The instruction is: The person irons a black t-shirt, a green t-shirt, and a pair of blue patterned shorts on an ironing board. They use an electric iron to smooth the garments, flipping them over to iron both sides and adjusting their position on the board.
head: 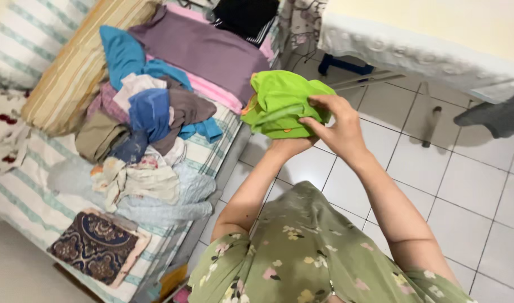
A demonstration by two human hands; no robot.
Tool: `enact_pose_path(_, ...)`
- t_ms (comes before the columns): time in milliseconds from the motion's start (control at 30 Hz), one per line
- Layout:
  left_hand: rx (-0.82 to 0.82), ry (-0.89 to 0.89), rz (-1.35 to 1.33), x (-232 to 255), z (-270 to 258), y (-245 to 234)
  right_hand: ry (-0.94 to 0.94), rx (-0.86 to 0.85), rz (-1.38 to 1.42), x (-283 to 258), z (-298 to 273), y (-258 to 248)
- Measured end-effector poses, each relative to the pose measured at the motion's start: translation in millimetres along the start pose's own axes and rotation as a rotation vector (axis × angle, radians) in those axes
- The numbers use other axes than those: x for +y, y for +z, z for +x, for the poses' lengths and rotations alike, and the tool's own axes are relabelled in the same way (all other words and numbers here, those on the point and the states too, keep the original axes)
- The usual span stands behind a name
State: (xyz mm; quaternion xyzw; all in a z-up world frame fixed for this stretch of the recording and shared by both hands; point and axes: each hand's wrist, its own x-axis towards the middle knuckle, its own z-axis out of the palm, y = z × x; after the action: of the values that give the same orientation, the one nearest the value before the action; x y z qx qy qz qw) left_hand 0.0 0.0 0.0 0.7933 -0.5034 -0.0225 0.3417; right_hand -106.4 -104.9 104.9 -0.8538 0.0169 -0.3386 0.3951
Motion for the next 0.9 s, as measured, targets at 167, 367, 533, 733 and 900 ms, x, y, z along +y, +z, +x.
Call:
enact_pose_path(167, -0.071, 0.085, -0.160, 11.6, -6.7, -12.8, 0.278, -0.036, 0.175, 29.7, -13.0, -1.8)
enact_pose_path(367, -0.005, -0.003, -0.842, -49.8, -42.3, 23.9, 0.406, 0.255, 1.109, 57.6, -2.0, -69.4)
enact_pose_path(533, 0.262, -0.165, -2.082, -79.4, -49.9, 51.4, 0.901, 0.585, 1.467, 108.5, -2.0, -72.0)
enact_pose_path(733, 0.403, -0.776, -1.676, -94.7, -39.4, -0.1, 0.755, 0.552, 0.741, 186.4, -57.6, -87.3)
enact_pose_path(900, 0.316, -0.508, -1.981, -106.7, -53.1, -21.6, 0.612, 0.356, 1.211, 180.0, -76.1, -100.1)
